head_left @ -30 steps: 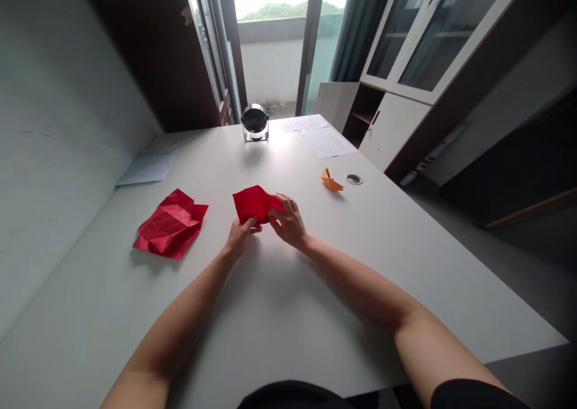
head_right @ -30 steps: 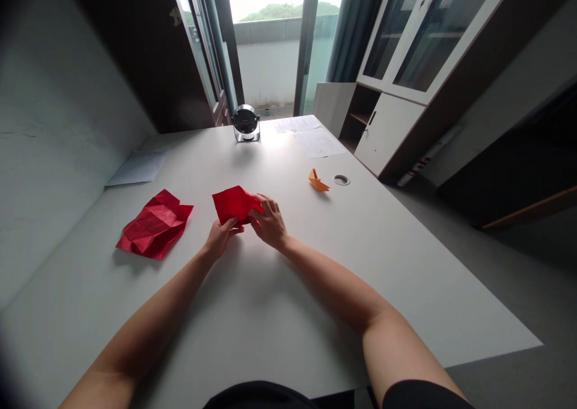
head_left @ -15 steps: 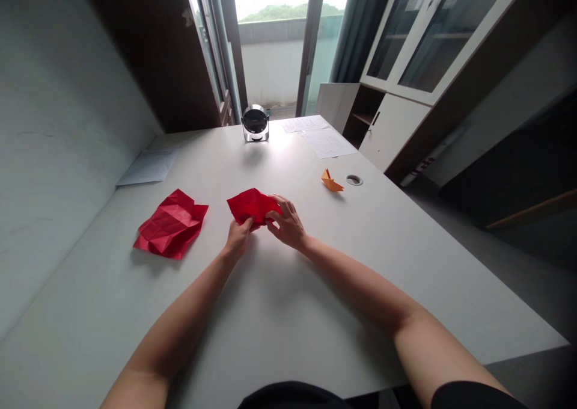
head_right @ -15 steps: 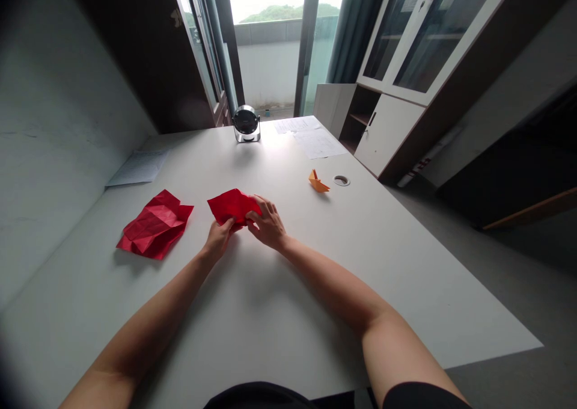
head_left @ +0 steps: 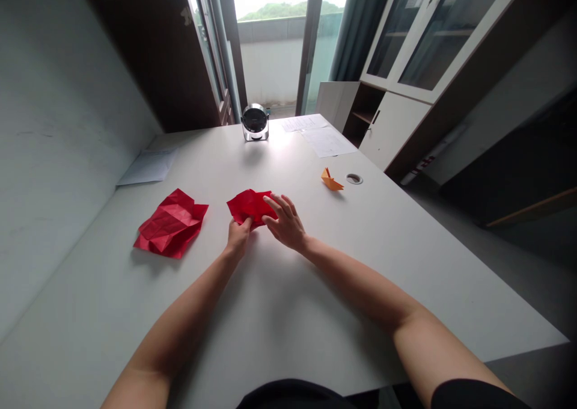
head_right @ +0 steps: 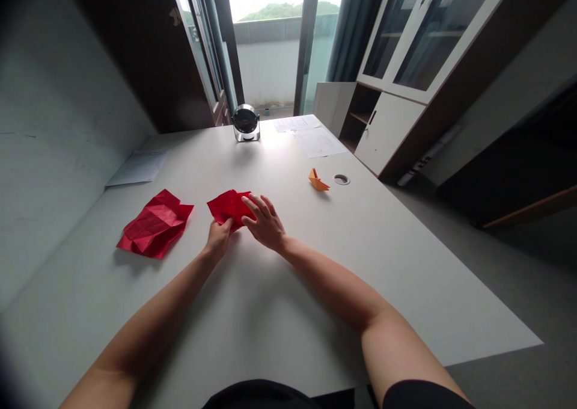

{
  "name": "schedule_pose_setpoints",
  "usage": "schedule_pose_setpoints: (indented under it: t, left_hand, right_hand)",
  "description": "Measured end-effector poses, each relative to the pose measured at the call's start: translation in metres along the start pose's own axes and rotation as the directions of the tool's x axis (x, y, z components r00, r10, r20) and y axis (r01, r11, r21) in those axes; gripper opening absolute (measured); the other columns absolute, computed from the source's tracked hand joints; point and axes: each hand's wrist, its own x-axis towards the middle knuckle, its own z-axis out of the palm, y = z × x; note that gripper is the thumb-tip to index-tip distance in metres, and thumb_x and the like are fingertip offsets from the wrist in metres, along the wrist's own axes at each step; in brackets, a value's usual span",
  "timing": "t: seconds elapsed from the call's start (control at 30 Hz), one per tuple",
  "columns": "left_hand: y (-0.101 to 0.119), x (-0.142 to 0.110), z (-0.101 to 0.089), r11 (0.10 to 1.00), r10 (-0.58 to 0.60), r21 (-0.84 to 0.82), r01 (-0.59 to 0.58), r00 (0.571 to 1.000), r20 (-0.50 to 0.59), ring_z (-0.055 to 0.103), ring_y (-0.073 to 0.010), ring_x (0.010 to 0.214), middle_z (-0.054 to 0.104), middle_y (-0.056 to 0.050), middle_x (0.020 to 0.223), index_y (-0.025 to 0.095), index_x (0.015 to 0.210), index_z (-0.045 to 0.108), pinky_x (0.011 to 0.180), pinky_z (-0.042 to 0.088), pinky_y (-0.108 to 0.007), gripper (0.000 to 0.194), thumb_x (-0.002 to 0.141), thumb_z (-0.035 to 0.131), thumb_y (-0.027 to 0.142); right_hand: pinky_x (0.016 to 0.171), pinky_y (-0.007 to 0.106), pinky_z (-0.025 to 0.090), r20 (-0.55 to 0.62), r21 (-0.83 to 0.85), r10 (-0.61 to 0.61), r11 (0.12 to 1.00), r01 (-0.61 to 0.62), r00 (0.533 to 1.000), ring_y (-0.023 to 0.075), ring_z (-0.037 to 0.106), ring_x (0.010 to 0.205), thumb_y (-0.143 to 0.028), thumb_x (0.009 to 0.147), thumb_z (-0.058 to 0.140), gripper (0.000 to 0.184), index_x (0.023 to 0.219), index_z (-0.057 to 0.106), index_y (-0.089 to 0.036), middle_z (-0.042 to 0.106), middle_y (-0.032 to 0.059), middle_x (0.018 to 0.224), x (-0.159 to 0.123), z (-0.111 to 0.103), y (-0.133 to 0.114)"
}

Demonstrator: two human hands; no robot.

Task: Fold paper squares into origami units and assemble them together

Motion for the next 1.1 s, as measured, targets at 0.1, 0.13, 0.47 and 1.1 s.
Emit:
schedule_pose_setpoints:
  t: [0.1, 0.13, 0.47, 1.1]
  left_hand:
    - [-0.004, 0.002, -0.001, 1.0, 0.002, 0.015, -0.001, 0.998, -0.058, 0.07, -0.0215, 0.082, 0.073, -0.011, 0.094, 0.012, 0.1, 0.069, 0.077, 0.059, -0.037, 0.034, 0.071, 0.078, 0.028]
    - [-0.004, 0.003, -0.002, 1.0, 0.0, 0.008, 0.0, 0.997, -0.077, 0.069, -0.0206, 0.081, 0.073, -0.01, 0.094, 0.013, 0.1, 0.069, 0.074, 0.058, -0.034, 0.034, 0.071, 0.078, 0.028]
    - [0.0, 0.011, -0.009, 0.979, -0.049, -0.202, 0.028, 0.994, -0.098, 0.057, -0.0099, 0.058, 0.063, 0.002, 0.069, 0.016, 0.084, 0.06, 0.052, 0.042, -0.02, 0.028, 0.065, 0.079, 0.024]
    - [0.002, 0.009, -0.011, 0.991, 0.006, -0.134, -0.004, 1.0, 0.018, 0.067, -0.0193, 0.083, 0.07, -0.005, 0.092, 0.017, 0.098, 0.062, 0.079, 0.055, -0.035, 0.043, 0.07, 0.085, 0.04]
  right_hand:
    - [0.123, 0.053, 0.027, -0.025, 0.021, -0.049, 0.999, 0.05, 0.998, 0.0242, 0.031, 0.147, -0.019, 0.098, 0.056, 0.01, 0.1, 0.064, -0.025, 0.047, 0.0052, 0.151, 0.001, -0.002, -0.006]
    - [0.122, 0.053, 0.028, -0.025, 0.038, -0.077, 0.996, 0.078, 0.997, 0.0239, 0.034, 0.145, -0.018, 0.098, 0.055, 0.01, 0.1, 0.063, -0.024, 0.05, 0.0055, 0.148, 0.001, -0.003, -0.007]
    - [0.084, 0.034, 0.05, 0.097, 0.287, -0.317, 0.917, 0.278, 0.944, 0.0182, 0.063, 0.087, -0.015, 0.101, 0.044, 0.017, 0.1, 0.06, -0.019, 0.07, 0.0069, 0.093, 0.003, -0.001, -0.011]
    - [0.065, 0.027, 0.05, 0.252, 0.516, 0.586, 0.592, -0.619, 0.77, 0.0154, 0.063, 0.075, -0.036, 0.086, 0.063, 0.023, 0.102, 0.062, -0.019, 0.065, 0.0063, 0.102, -0.01, 0.03, 0.024]
